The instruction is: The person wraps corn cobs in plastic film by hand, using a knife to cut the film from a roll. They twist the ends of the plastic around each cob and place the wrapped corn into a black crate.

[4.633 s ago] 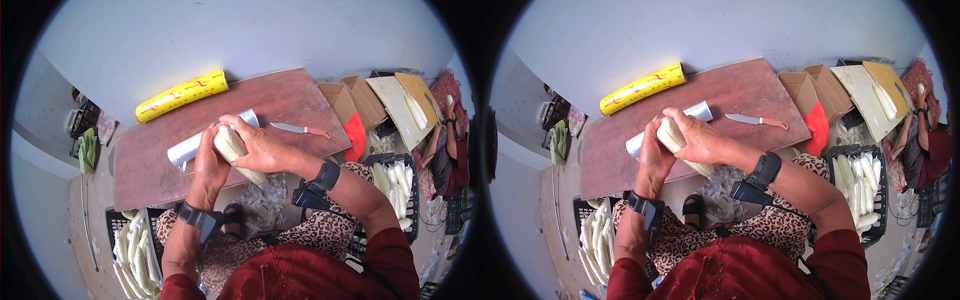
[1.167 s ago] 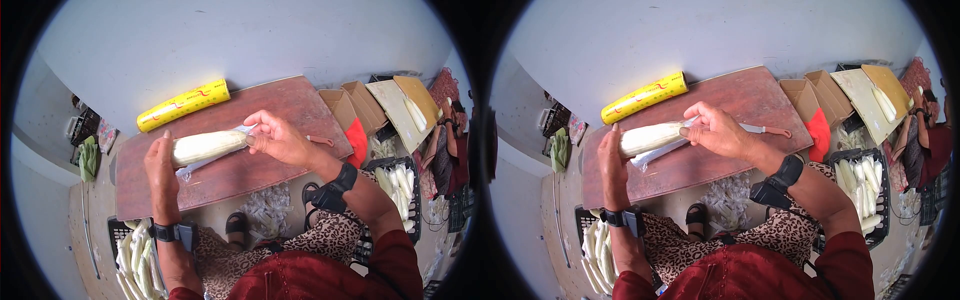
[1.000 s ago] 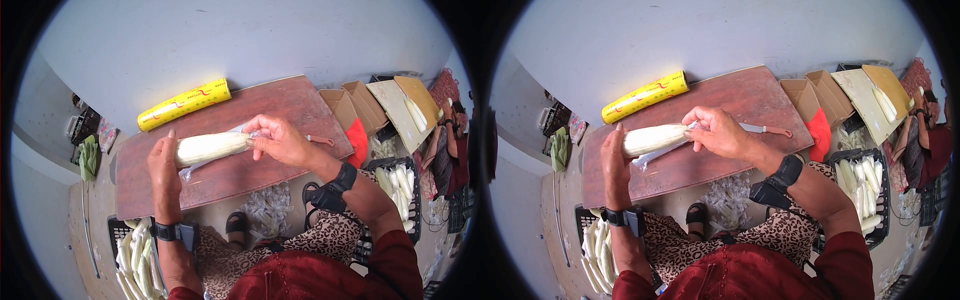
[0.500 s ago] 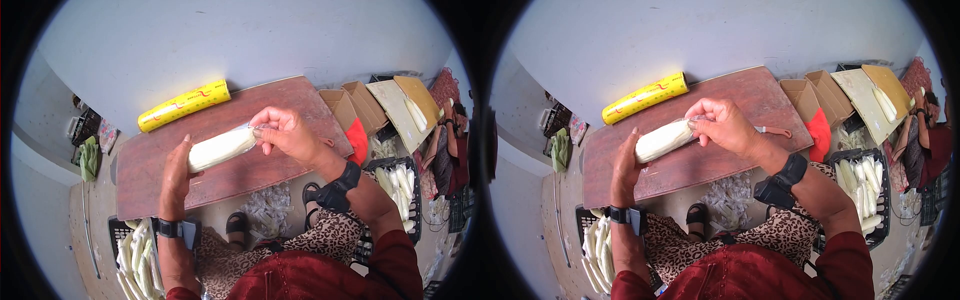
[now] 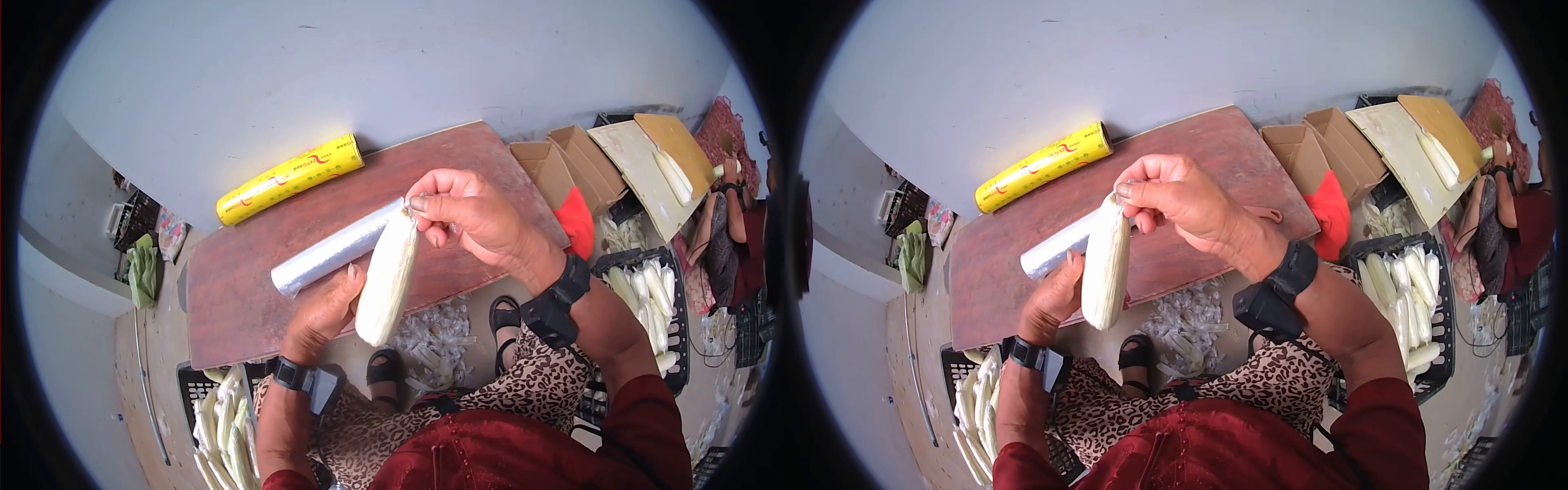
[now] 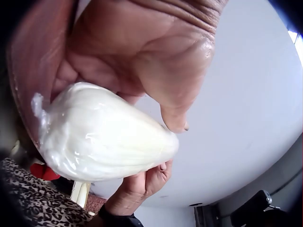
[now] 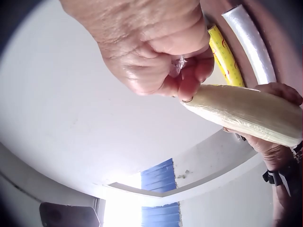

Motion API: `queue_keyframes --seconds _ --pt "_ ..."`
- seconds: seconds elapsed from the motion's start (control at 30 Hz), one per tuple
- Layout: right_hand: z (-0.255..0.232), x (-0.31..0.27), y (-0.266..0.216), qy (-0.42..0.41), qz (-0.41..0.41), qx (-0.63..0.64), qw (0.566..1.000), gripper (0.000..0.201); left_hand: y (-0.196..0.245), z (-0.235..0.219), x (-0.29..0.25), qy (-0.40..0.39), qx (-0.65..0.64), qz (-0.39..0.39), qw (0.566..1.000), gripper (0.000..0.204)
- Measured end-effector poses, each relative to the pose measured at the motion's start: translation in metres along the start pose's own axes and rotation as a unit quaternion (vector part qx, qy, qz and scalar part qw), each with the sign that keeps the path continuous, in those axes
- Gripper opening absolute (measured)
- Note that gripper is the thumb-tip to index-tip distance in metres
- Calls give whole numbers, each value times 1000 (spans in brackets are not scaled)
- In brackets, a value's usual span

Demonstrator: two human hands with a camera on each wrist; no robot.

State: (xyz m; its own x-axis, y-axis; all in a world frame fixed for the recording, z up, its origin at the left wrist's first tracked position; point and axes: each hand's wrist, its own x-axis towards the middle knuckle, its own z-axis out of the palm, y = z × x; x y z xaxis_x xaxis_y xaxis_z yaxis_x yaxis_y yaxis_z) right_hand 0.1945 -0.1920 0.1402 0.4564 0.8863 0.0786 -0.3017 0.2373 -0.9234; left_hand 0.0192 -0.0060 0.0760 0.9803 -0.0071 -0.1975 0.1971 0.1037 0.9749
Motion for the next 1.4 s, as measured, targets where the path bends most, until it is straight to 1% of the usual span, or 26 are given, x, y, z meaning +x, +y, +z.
queue_keyframes --seconds 0.03,0.07,0.17,0.27,0.37,0.47,0.53,0.67,0.77,0.83,0.87,0.93,0.97,1.03,1.07,1.13,1.2,1.27,1.37,1.4 --pt "1 -1 1 -7 8 5 1000 17 1 6 -1 -16 -11 18 1000 86" --pt "3 -1 1 -20 12 7 1000 16 -10 0 2 -46 -34 3 998 91" --pt "10 -3 6 -58 18 3 998 16 5 21 1 -85 -84 36 992 93" --pt "16 -4 11 -79 24 -19 996 15 10 32 8 -103 -161 65 979 90" --pt "19 -5 12 -79 42 -41 995 15 16 34 9 -100 -140 86 981 83" --pt "17 -4 12 -78 48 -44 995 15 12 24 9 -177 -212 44 960 72" --pt "15 -4 9 -74 56 -51 994 14 12 25 7 -155 -185 33 970 66" --pt "5 -2 6 -55 65 20 996 14 10 24 0 -116 -153 -1 981 55" --pt "0 -1 10 -36 62 40 997 16 3 23 -1 -96 -165 6 982 51" --pt "2 -3 14 -19 56 50 997 19 4 21 -2 -88 -177 -3 980 52" --pt "5 -3 12 -6 28 51 998 21 5 20 -3 -84 -183 -7 980 52" --pt "12 -3 6 17 -29 53 998 24 10 28 -5 -46 -139 -5 989 62" --pt "11 -2 3 3 -45 27 999 24 12 31 -6 -27 -116 -3 993 67" --pt "5 -1 -1 -23 -78 -26 996 26 9 25 -6 -62 -157 -2 986 58" --pt "5 -3 -1 -61 -79 -42 994 26 8 24 -6 -80 -178 -2 981 54" --pt "4 -5 0 -138 -79 -73 984 27 11 26 -7 -71 -174 -9 982 53" --pt "6 -10 0 -188 -129 -185 956 29 14 29 -10 -62 -166 -11 984 52" --pt "14 -19 -18 -218 -109 -309 919 35 16 32 -11 -59 -152 -9 987 51" --pt "16 -17 2 -201 -228 -438 846 40 12 33 -12 -62 -171 -30 983 51" --pt "18 -19 2 -198 -212 -465 837 35 13 33 -12 -64 -167 -31 983 51"
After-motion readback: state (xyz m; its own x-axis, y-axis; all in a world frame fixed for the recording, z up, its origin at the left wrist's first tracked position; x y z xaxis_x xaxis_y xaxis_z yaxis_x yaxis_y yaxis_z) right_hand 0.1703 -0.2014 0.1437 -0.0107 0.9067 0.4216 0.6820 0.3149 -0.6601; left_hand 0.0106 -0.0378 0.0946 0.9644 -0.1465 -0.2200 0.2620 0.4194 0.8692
